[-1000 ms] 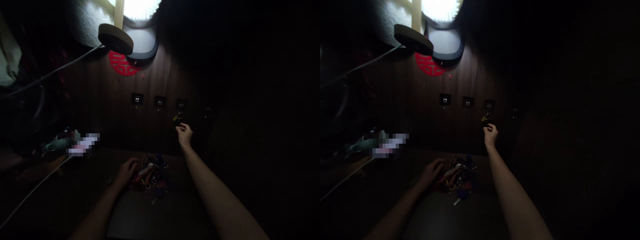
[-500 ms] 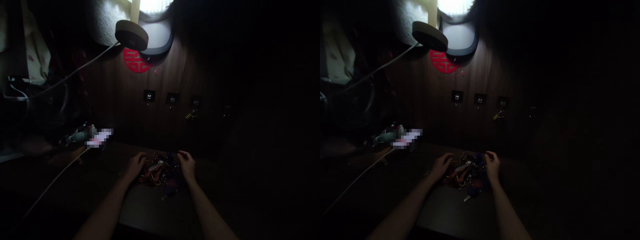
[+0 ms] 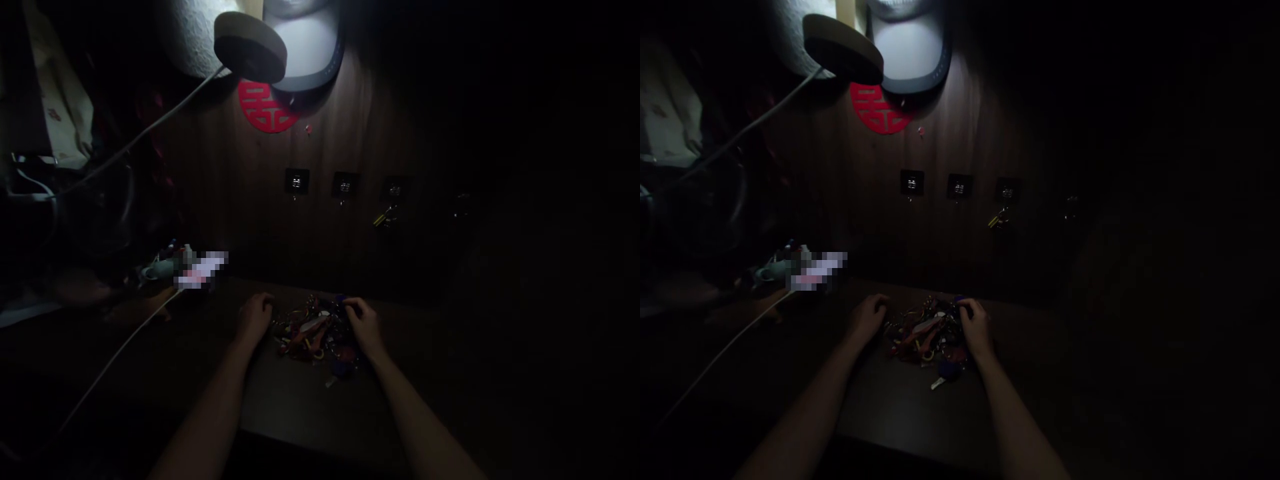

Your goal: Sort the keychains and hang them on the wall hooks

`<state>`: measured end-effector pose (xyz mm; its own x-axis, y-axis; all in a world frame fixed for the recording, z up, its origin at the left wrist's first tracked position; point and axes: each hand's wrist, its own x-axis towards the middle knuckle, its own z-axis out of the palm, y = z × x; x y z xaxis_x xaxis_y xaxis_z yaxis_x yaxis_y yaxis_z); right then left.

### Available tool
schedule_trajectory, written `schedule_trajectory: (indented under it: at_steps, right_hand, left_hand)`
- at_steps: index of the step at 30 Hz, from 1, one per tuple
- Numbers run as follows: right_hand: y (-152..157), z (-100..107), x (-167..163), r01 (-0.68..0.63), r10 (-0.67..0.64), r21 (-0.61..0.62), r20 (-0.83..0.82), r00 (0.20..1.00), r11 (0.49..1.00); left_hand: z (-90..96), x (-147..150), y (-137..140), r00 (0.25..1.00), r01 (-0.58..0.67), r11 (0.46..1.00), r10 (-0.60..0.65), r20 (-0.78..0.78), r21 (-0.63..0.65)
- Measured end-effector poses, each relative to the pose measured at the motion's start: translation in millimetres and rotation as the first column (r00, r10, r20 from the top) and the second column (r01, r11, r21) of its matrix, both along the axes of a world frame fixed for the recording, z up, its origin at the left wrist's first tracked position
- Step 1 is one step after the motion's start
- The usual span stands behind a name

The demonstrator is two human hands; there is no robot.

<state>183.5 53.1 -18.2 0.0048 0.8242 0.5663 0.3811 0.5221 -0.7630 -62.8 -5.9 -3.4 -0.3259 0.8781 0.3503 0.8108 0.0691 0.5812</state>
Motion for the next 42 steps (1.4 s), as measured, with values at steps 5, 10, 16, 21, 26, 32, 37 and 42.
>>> schedule_trajectory:
  at_steps: [5, 10, 16, 21, 26, 32, 37, 42]
  right_hand:
    - [-0.7, 0.8, -1.9, -0.015, 0.014, 0.020, 0.051, 0.999, 1.000]
    - [-2.3, 2.6, -3.8, -0.038, 0.034, 0.049, 0.085, 0.996, 0.998]
    - [-7.3, 6.1, -5.2, -0.051, 0.039, 0.092, 0.120, 0.992, 0.994]
    - [-13.6, 10.8, -9.2, -0.062, 0.043, 0.140, 0.133, 0.990, 0.988]
    - [-19.3, 12.7, -17.6, -0.102, 0.074, 0.185, 0.151, 0.986, 0.977]
    - [-29.1, 14.4, -30.9, -0.187, 0.139, 0.238, 0.206, 0.969, 0.953]
    - [-39.2, 16.8, -38.3, -0.257, 0.194, 0.201, 0.287, 0.938, 0.945]
    - [-47.5, 20.8, -39.9, -0.316, 0.279, 0.084, 0.298, 0.913, 0.945]
  left_hand:
    - [-1.5, 5.5, -4.1, 0.987, -0.067, 0.985, 0.042, -0.154, -0.157]
    - [-3.6, 4.7, -2.1, 0.991, -0.064, 0.993, 0.052, -0.120, -0.095]
    - [-0.1, 4.3, 7.7, 0.900, -0.047, 0.991, -0.011, 0.436, 0.124]
    - [-1.4, 7.1, 8.7, 0.562, 0.003, 0.982, -0.158, 0.812, 0.189]
    - [1.8, 16.1, 3.4, 0.133, 0.165, 0.949, -0.292, 0.947, 0.269]
    - [10.3, 30.8, -4.5, 0.073, 0.318, 0.901, -0.334, 0.940, 0.296]
    - [7.4, 38.3, -5.7, 0.182, 0.355, 0.899, -0.335, 0.925, 0.256]
    - [7.7, 41.7, -10.0, 0.257, 0.424, 0.874, -0.368, 0.893, 0.238]
